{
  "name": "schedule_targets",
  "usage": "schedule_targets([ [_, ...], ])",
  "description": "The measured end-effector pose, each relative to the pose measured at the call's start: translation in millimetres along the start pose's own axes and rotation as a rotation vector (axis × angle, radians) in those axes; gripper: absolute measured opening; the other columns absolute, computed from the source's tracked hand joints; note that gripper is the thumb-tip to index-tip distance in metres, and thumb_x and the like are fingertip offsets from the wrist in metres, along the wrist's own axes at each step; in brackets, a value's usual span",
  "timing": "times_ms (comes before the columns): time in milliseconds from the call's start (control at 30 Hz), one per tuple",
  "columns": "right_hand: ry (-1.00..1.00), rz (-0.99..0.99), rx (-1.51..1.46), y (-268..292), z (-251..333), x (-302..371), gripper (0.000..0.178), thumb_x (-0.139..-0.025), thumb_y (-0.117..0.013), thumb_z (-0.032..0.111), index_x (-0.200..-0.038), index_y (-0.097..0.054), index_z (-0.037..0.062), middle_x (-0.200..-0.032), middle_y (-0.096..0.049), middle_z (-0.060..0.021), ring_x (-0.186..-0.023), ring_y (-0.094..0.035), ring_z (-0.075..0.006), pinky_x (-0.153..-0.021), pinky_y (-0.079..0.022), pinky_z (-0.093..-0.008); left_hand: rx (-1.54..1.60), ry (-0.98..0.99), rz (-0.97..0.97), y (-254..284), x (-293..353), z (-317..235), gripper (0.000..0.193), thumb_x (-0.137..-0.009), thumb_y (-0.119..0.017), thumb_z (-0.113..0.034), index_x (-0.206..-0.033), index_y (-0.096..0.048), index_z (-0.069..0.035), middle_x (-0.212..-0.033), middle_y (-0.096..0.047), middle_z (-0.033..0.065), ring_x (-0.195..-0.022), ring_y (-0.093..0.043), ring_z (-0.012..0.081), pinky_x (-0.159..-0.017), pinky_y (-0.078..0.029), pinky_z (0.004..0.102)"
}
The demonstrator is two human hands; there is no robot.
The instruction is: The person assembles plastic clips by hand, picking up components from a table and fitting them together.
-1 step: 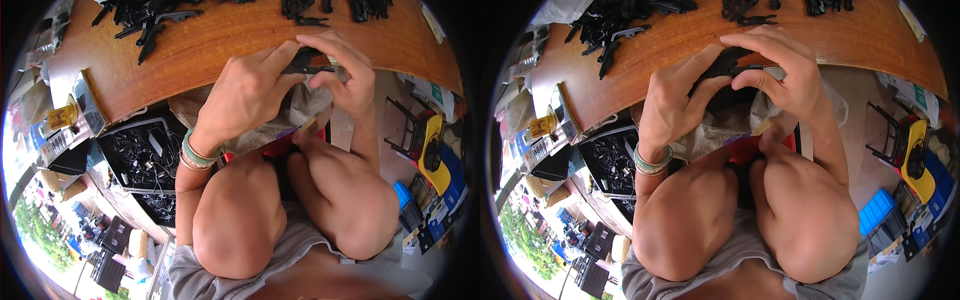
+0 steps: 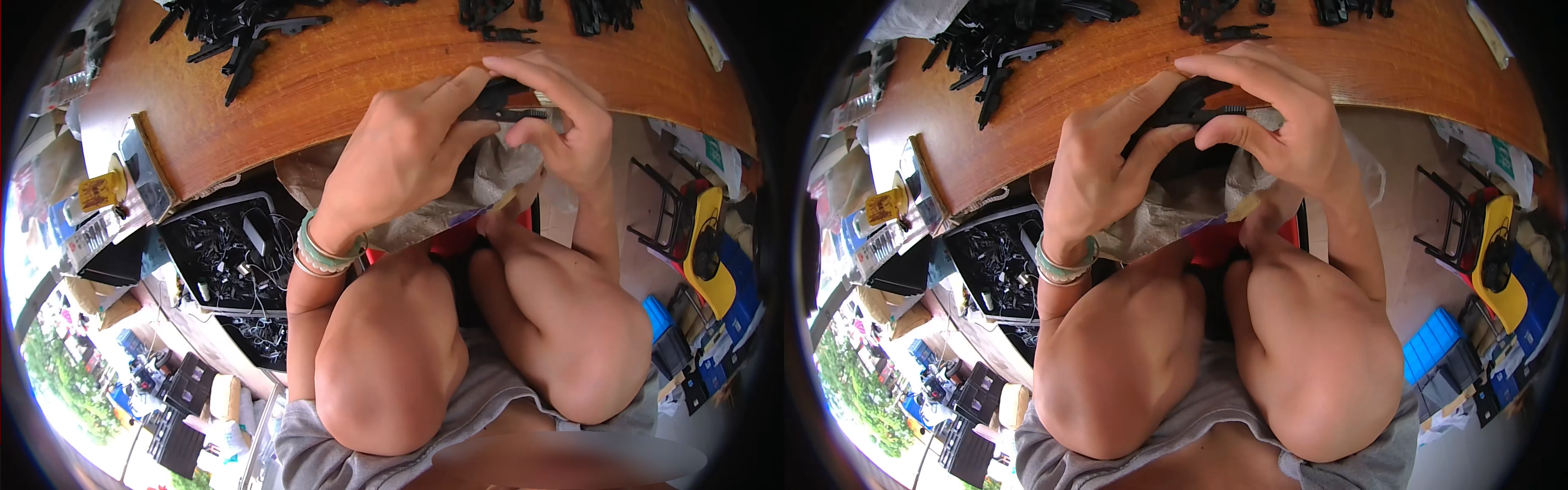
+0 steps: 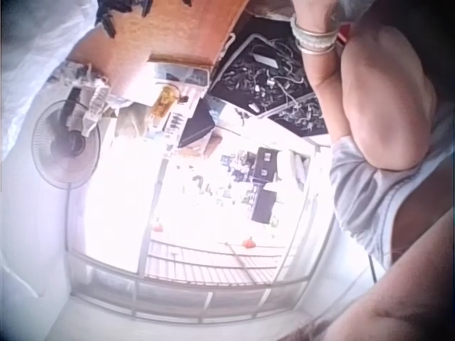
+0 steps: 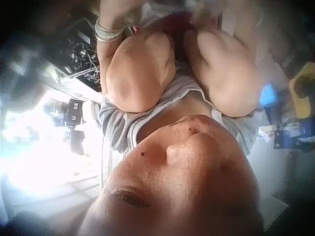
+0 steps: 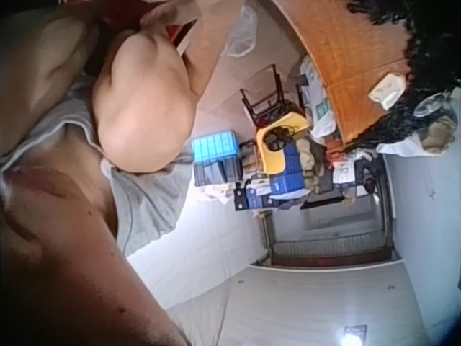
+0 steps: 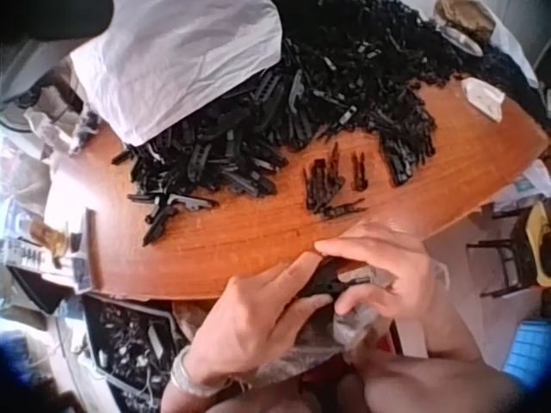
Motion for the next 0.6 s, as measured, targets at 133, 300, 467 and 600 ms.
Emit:
schedule_targets([
  [133,-0.035,0.024,-0.101,-0.9,0.2,-0.8,0.049,-0.069,-0.079,0.021,-0.111,-0.065,0.0006,-0.099,-0.067,-0.0125,-0.089,-0.062,-0.0260,-0.078,-0.050,-0.0322,0.229,0.080,-0.005,-1.9,2.2,6.8,0.035,-0.080,-0.064,-0.004,-0.113,-0.055,0.001,-0.081,-0.059,0.0209,-0.071,-0.058,0.0418,-0.060,-0.046,0.0435],
  [300,-0.070,-0.011,-0.104,-2.8,-2.2,6.0,0.044,-0.071,-0.077,0.019,-0.108,-0.064,-0.0019,-0.094,-0.066,-0.0121,-0.083,-0.062,-0.0221,-0.072,-0.049,-0.0297,0.268,0.117,0.006,-6.7,3.8,9.7,0.034,-0.080,-0.063,-0.002,-0.112,-0.055,0.001,-0.083,-0.060,0.0205,-0.071,-0.058,0.0421,-0.060,-0.047,0.0432],
  [467,-0.063,-0.062,-0.026,-1.5,1.5,7.4,0.034,-0.071,-0.076,0.008,-0.101,-0.065,-0.0039,-0.090,-0.066,-0.0100,-0.076,-0.060,-0.0168,-0.066,-0.047,-0.0259,0.181,0.059,-0.053,-4.8,3.3,3.3,0.031,-0.079,-0.063,-0.001,-0.110,-0.056,0.001,-0.083,-0.060,0.0198,-0.071,-0.059,0.0407,-0.059,-0.047,0.0421],
  [600,-0.115,-0.120,0.012,1.2,5.2,5.8,0.027,-0.071,-0.077,0.010,-0.093,-0.066,-0.0001,-0.085,-0.066,-0.0103,-0.072,-0.063,-0.0211,-0.061,-0.050,-0.0272,0.154,0.030,-0.079,-1.1,2.9,0.9,0.031,-0.079,-0.064,-0.001,-0.109,-0.056,0.001,-0.083,-0.060,0.0198,-0.071,-0.060,0.0401,-0.059,-0.048,0.0409],
])
Point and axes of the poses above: each hand's wrist, its own x-axis away from the middle knuckle, its own y-axis out of the back of the hand, z = x × y, the point moved 8 cm from there along -x, towards the middle knuckle
